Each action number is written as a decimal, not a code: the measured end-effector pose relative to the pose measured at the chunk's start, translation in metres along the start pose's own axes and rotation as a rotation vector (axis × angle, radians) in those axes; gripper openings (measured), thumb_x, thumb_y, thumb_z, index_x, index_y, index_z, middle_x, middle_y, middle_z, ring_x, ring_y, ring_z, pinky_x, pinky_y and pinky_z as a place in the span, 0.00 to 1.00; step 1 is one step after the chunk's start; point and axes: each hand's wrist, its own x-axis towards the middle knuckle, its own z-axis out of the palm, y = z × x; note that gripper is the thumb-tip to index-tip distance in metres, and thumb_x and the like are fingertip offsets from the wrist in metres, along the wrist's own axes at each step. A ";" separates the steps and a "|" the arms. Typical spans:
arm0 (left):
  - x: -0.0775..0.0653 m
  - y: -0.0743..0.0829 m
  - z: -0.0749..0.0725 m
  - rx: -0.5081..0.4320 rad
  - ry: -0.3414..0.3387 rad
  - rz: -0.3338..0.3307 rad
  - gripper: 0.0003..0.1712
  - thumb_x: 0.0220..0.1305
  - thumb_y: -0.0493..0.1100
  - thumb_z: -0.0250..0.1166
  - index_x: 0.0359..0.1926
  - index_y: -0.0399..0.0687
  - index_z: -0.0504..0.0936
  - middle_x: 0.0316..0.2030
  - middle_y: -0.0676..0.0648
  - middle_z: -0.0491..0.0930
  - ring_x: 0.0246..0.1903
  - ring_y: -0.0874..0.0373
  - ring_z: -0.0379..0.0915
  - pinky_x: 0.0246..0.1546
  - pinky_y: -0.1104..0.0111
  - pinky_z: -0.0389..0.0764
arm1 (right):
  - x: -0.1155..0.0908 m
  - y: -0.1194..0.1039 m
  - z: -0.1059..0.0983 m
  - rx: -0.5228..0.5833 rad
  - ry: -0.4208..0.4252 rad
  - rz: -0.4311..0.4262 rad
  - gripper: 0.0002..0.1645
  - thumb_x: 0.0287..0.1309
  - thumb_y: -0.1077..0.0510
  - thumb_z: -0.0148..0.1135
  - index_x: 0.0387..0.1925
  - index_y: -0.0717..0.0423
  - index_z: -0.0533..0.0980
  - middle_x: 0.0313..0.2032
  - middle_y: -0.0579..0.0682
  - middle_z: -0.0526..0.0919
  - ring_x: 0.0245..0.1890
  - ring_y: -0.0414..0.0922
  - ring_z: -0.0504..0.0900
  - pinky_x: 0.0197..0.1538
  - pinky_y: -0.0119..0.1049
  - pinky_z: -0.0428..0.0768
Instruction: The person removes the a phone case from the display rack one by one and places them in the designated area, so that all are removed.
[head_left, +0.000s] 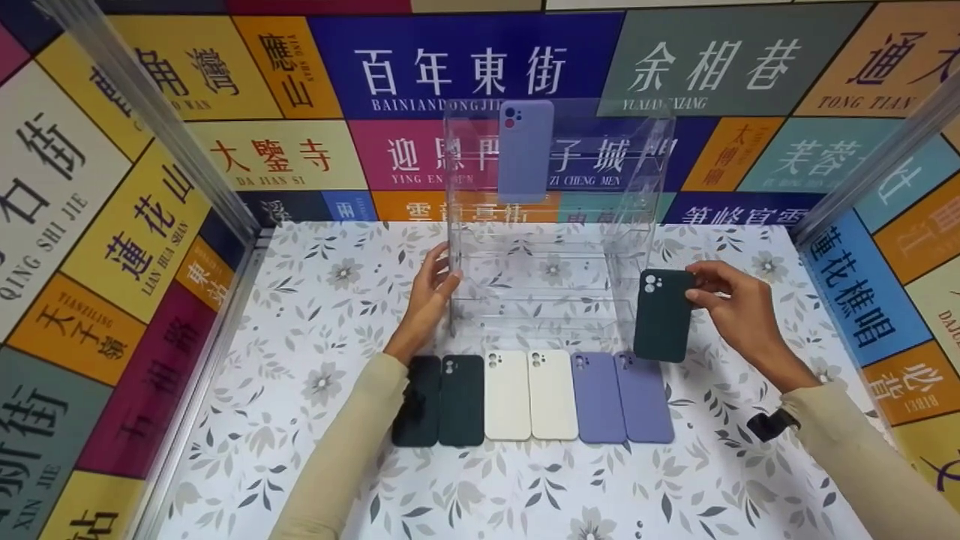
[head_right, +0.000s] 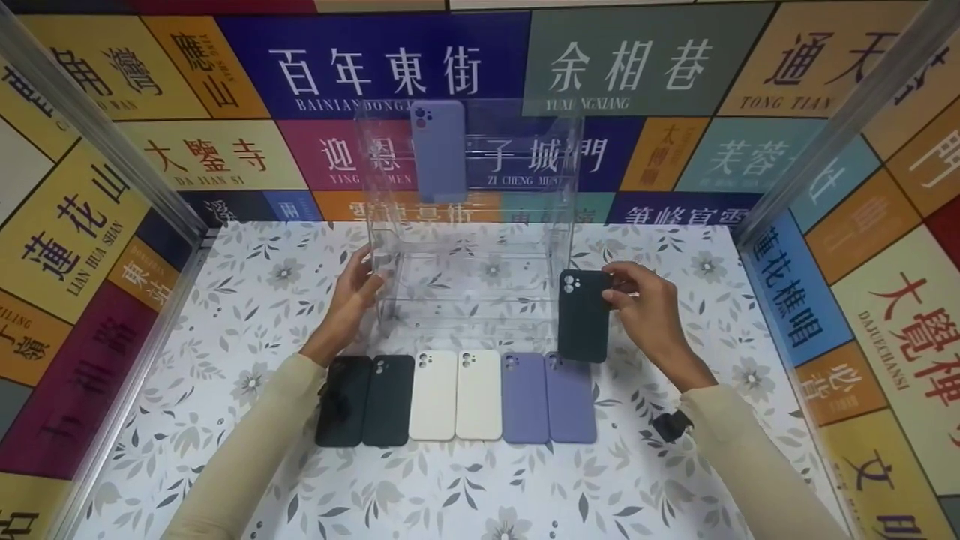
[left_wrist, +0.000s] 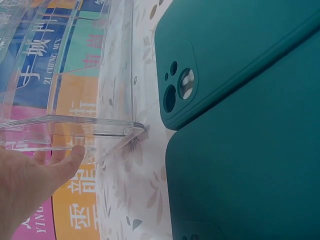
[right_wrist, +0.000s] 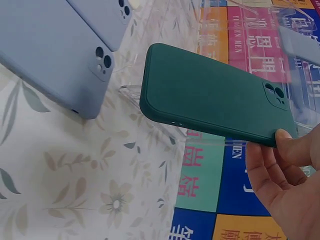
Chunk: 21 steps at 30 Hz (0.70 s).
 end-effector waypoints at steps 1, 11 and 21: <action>0.000 0.000 0.000 -0.001 0.000 -0.001 0.37 0.83 0.40 0.62 0.86 0.44 0.61 0.77 0.28 0.67 0.75 0.28 0.66 0.74 0.42 0.70 | -0.002 0.001 0.000 0.005 0.002 0.010 0.19 0.69 0.73 0.70 0.60 0.66 0.85 0.45 0.62 0.87 0.39 0.27 0.84 0.43 0.18 0.82; 0.000 0.001 0.001 0.000 0.007 -0.018 0.37 0.83 0.39 0.61 0.86 0.45 0.61 0.77 0.25 0.65 0.75 0.28 0.67 0.74 0.42 0.71 | -0.018 0.020 -0.007 0.004 0.007 0.077 0.21 0.70 0.72 0.70 0.63 0.64 0.85 0.51 0.64 0.88 0.40 0.26 0.84 0.42 0.18 0.82; -0.001 0.003 0.000 0.022 0.000 -0.012 0.36 0.84 0.40 0.61 0.86 0.47 0.61 0.77 0.26 0.65 0.74 0.37 0.70 0.74 0.42 0.71 | -0.029 0.037 -0.016 0.041 -0.050 0.162 0.22 0.70 0.73 0.70 0.64 0.69 0.83 0.46 0.62 0.86 0.38 0.26 0.86 0.40 0.24 0.86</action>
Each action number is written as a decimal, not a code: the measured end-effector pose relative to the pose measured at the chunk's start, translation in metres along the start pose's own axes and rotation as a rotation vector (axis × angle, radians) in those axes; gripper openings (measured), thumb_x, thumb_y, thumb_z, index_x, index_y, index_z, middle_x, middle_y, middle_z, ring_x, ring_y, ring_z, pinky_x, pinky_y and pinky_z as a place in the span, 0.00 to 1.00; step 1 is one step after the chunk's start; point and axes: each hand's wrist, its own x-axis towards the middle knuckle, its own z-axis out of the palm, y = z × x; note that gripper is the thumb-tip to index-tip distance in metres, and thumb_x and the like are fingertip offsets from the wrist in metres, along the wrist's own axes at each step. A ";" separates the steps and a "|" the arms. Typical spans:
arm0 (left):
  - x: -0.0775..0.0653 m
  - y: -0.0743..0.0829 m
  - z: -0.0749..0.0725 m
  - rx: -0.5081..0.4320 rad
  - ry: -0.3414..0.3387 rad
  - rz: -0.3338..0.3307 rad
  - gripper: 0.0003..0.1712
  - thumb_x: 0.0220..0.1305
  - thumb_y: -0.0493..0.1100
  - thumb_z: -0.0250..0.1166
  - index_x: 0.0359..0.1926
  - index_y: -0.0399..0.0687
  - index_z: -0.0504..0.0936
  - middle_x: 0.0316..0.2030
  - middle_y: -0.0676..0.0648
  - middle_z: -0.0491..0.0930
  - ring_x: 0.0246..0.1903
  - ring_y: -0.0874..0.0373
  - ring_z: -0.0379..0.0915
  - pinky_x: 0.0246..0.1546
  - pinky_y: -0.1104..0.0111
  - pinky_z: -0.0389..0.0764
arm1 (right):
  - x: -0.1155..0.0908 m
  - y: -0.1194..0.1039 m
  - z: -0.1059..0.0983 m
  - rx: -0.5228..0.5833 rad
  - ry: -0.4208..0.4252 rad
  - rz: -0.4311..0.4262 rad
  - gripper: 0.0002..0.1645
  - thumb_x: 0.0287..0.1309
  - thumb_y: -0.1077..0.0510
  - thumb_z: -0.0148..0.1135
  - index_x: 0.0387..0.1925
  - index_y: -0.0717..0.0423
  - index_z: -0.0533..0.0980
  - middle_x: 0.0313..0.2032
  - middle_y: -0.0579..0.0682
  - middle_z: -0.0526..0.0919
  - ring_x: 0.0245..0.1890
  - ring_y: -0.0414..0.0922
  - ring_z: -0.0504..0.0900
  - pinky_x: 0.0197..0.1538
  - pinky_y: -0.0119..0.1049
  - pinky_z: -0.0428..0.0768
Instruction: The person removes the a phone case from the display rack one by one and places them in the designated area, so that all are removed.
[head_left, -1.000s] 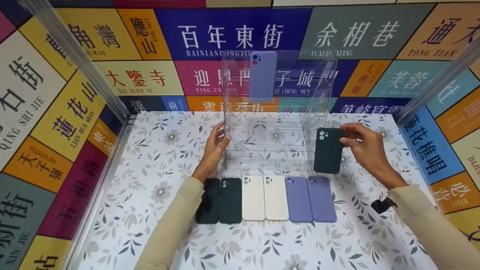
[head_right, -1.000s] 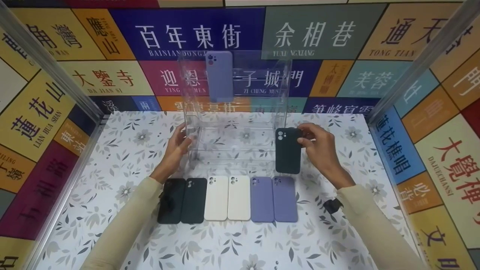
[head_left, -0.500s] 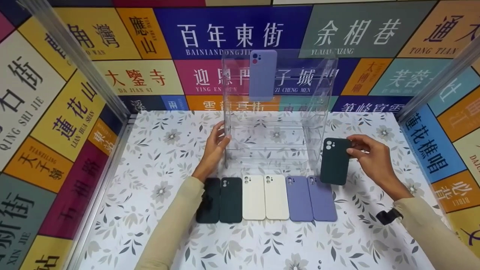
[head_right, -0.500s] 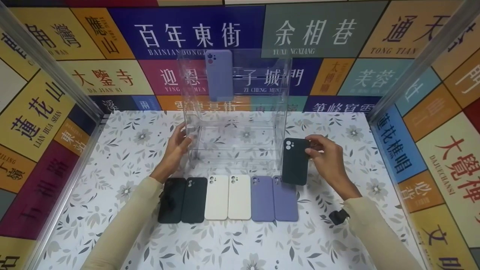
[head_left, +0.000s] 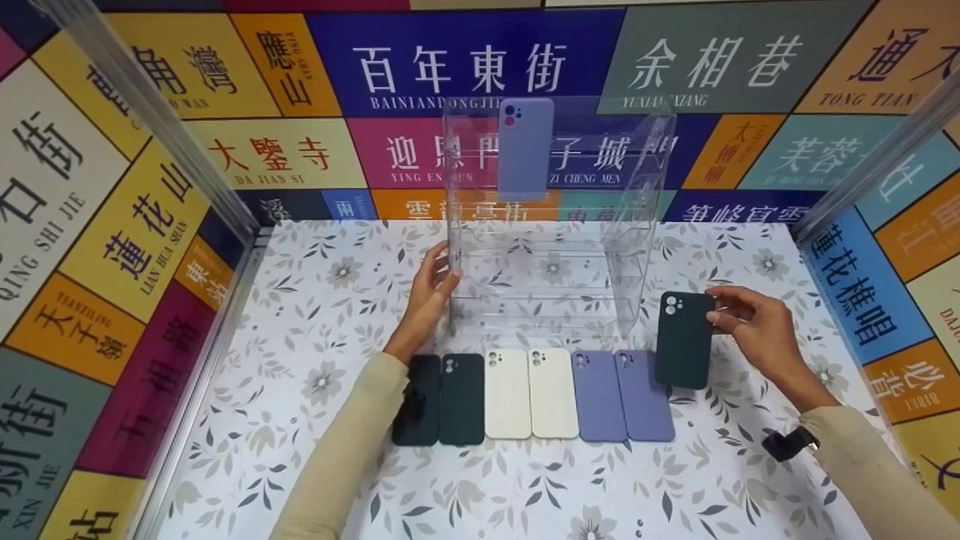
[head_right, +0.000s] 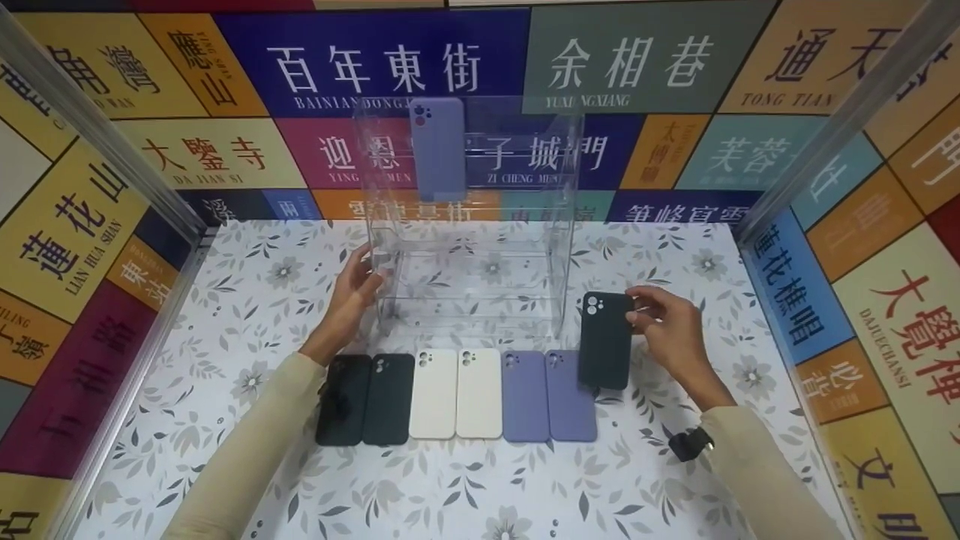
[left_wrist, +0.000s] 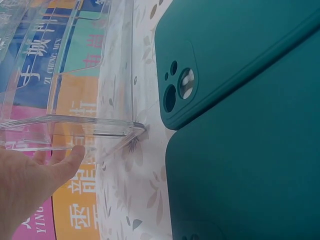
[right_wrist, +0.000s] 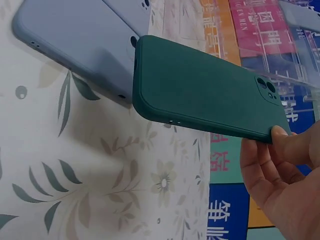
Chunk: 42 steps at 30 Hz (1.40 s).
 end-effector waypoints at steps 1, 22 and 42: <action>0.000 0.000 0.000 -0.003 -0.003 0.002 0.36 0.84 0.41 0.61 0.86 0.47 0.61 0.77 0.26 0.65 0.74 0.37 0.70 0.74 0.42 0.71 | -0.001 0.001 -0.001 0.003 -0.010 0.011 0.22 0.70 0.73 0.69 0.64 0.69 0.83 0.46 0.61 0.86 0.37 0.27 0.87 0.40 0.24 0.86; 0.001 0.001 0.001 -0.024 -0.005 -0.008 0.37 0.83 0.42 0.63 0.86 0.47 0.62 0.77 0.30 0.68 0.75 0.35 0.69 0.74 0.43 0.71 | -0.015 0.037 -0.010 0.117 -0.307 0.237 0.26 0.73 0.72 0.66 0.68 0.80 0.74 0.44 0.57 0.84 0.36 0.37 0.88 0.43 0.35 0.90; -0.001 0.000 0.000 -0.042 0.001 -0.010 0.36 0.83 0.40 0.62 0.85 0.46 0.62 0.77 0.28 0.66 0.76 0.30 0.65 0.74 0.41 0.70 | -0.025 0.057 -0.007 0.113 -0.370 0.303 0.27 0.73 0.72 0.65 0.68 0.81 0.73 0.45 0.55 0.84 0.35 0.39 0.88 0.42 0.39 0.91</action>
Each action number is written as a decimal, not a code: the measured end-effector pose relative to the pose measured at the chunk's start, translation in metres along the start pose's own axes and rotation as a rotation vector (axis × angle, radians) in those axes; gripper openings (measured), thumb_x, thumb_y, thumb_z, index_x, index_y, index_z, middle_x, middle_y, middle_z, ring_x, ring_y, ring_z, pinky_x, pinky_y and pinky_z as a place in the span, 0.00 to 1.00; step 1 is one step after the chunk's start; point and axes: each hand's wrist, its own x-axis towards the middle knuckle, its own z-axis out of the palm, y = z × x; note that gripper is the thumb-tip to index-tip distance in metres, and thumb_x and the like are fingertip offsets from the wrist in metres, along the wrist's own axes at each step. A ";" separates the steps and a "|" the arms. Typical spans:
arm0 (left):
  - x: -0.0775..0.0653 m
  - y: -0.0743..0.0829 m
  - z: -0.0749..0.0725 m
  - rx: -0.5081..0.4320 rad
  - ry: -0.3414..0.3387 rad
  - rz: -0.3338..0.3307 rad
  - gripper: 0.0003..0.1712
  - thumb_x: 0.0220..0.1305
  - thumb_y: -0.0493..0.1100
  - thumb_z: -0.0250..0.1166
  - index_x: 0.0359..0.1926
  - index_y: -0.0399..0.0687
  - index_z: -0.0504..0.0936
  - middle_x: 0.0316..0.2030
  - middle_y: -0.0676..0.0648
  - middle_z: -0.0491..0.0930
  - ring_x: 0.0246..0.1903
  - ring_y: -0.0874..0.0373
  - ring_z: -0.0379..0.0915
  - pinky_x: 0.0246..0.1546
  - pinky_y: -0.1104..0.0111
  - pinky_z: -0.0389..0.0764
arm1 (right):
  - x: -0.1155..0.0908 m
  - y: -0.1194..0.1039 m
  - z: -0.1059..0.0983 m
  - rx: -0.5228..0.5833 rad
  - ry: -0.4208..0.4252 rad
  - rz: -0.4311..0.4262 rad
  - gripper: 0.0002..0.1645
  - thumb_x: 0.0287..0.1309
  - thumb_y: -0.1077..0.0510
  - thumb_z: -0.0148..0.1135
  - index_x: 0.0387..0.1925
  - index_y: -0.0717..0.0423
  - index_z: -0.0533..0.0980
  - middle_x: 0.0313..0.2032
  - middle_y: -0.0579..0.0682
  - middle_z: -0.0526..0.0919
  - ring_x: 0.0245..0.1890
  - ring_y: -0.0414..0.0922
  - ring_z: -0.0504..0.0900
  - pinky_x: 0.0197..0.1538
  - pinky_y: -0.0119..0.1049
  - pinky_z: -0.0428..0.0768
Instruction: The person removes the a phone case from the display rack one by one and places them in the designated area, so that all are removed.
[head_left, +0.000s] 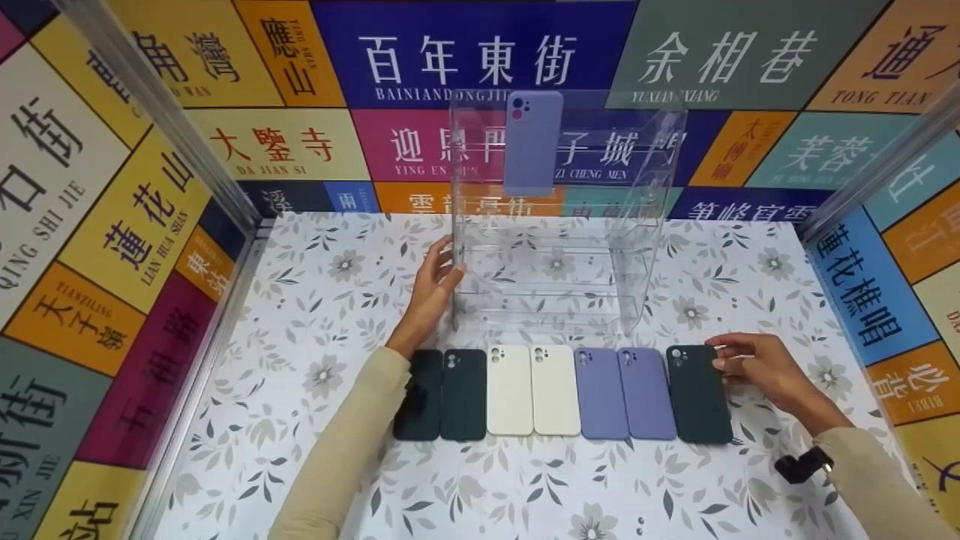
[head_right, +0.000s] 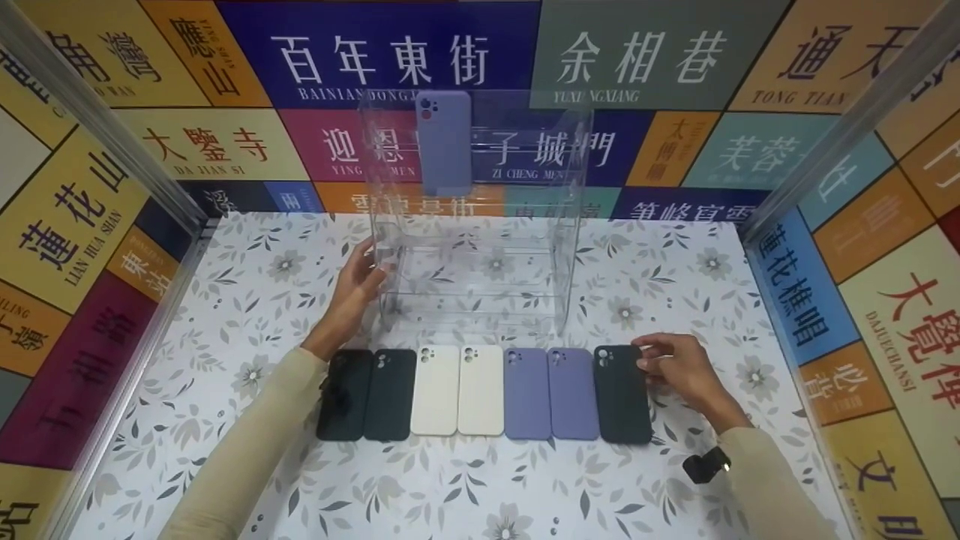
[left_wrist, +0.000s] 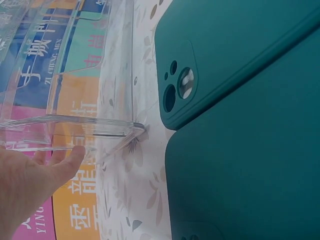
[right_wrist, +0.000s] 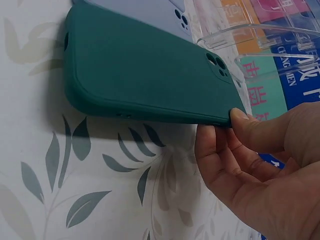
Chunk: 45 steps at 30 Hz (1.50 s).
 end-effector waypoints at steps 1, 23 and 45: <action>0.000 0.000 0.000 0.004 0.001 0.001 0.36 0.83 0.40 0.62 0.85 0.47 0.62 0.77 0.28 0.66 0.76 0.31 0.66 0.74 0.41 0.70 | 0.000 0.001 0.000 -0.002 0.002 0.001 0.27 0.73 0.72 0.65 0.68 0.81 0.73 0.45 0.56 0.84 0.35 0.39 0.88 0.42 0.39 0.91; 0.001 0.001 -0.001 0.011 -0.005 0.023 0.37 0.83 0.38 0.61 0.86 0.40 0.59 0.77 0.24 0.64 0.75 0.29 0.66 0.74 0.42 0.70 | -0.001 -0.003 0.015 -0.230 0.079 -0.056 0.23 0.69 0.72 0.70 0.63 0.77 0.80 0.47 0.68 0.87 0.37 0.37 0.88 0.38 0.33 0.88; 0.000 0.000 0.000 -0.008 -0.004 0.025 0.36 0.83 0.38 0.61 0.85 0.44 0.62 0.76 0.25 0.65 0.76 0.28 0.65 0.74 0.42 0.70 | 0.005 -0.027 0.014 -0.377 0.245 -0.253 0.17 0.69 0.67 0.73 0.57 0.69 0.86 0.48 0.67 0.90 0.39 0.30 0.83 0.39 0.19 0.77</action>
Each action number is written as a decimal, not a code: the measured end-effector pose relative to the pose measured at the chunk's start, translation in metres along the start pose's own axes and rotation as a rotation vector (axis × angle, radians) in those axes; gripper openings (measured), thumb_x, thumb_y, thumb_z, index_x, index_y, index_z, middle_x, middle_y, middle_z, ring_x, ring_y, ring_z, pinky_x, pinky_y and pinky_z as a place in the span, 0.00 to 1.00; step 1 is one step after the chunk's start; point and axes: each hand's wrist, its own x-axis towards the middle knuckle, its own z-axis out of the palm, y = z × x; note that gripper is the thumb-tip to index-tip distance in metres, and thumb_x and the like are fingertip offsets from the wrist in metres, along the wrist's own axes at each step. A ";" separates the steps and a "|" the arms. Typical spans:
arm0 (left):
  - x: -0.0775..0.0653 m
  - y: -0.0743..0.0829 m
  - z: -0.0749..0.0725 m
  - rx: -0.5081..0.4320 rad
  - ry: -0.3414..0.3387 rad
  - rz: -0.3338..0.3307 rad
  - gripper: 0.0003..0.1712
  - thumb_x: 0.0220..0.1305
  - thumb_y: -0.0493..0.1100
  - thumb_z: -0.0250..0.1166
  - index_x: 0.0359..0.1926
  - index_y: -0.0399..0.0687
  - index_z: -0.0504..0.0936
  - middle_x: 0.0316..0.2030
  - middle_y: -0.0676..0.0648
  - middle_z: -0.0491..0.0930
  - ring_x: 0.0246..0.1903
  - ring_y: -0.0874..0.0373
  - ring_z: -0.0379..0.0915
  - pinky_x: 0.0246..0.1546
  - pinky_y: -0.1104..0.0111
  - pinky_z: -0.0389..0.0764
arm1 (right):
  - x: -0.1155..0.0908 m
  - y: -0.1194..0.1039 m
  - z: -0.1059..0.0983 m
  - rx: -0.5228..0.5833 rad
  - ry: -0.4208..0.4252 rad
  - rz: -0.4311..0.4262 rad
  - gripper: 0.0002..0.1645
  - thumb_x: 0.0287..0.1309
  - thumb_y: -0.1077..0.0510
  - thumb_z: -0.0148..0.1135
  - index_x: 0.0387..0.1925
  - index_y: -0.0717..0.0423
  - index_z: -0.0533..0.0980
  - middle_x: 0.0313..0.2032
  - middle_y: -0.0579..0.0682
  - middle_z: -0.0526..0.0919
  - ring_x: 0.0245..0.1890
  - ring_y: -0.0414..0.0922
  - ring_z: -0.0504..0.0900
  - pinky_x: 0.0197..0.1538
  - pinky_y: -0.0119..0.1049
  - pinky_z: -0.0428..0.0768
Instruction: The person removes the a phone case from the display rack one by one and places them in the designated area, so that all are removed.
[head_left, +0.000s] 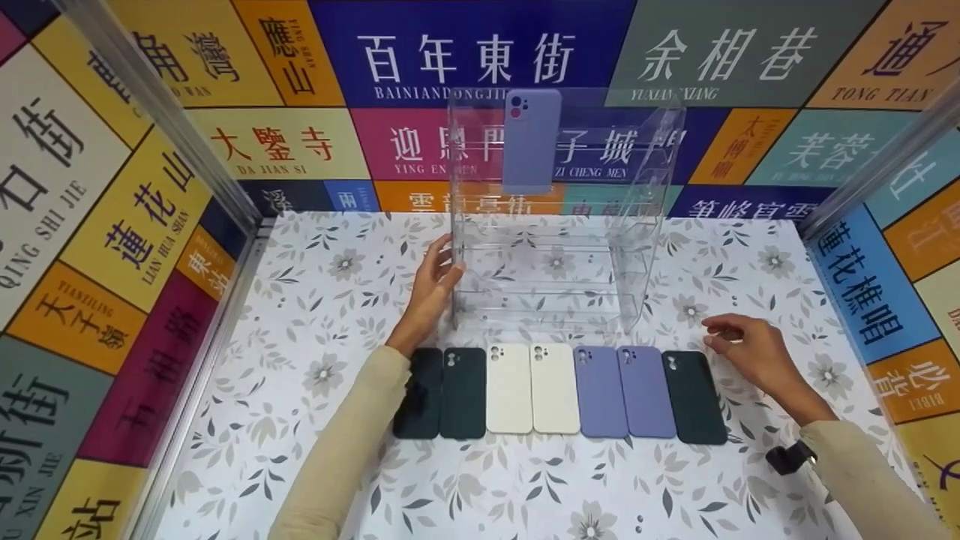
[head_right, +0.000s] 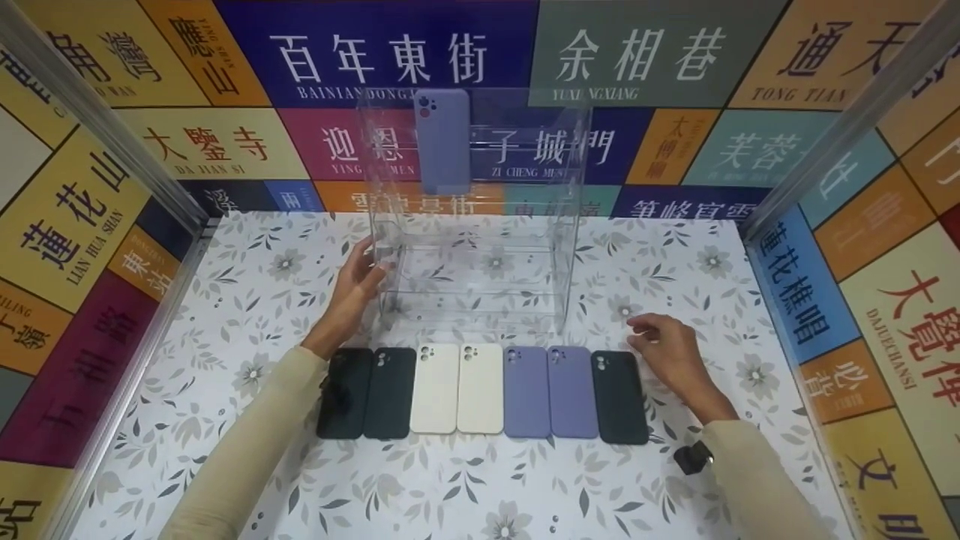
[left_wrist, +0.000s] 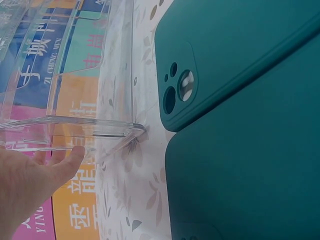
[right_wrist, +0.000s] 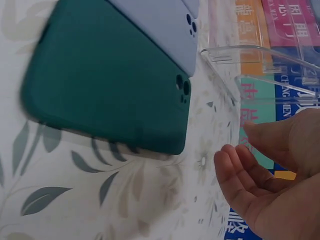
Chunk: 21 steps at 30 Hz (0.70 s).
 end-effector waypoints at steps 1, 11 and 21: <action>0.000 0.000 0.000 0.002 0.003 -0.003 0.36 0.83 0.38 0.62 0.85 0.45 0.62 0.76 0.25 0.65 0.76 0.28 0.65 0.74 0.42 0.70 | 0.002 -0.003 0.000 0.005 0.016 -0.009 0.17 0.69 0.67 0.73 0.57 0.68 0.86 0.48 0.67 0.90 0.40 0.27 0.81 0.41 0.17 0.76; -0.002 -0.001 0.000 0.041 -0.006 -0.026 0.38 0.84 0.45 0.62 0.87 0.49 0.60 0.79 0.30 0.64 0.76 0.40 0.67 0.76 0.43 0.69 | 0.022 -0.029 -0.005 0.098 0.095 -0.070 0.18 0.73 0.66 0.71 0.60 0.68 0.85 0.53 0.68 0.88 0.44 0.18 0.76 0.47 0.11 0.74; -0.002 0.000 0.000 0.026 0.009 -0.021 0.36 0.84 0.43 0.62 0.86 0.50 0.62 0.77 0.32 0.68 0.75 0.38 0.69 0.75 0.42 0.70 | 0.041 -0.057 -0.015 0.159 0.158 -0.072 0.19 0.76 0.61 0.69 0.63 0.65 0.85 0.55 0.64 0.88 0.47 0.22 0.80 0.51 0.12 0.75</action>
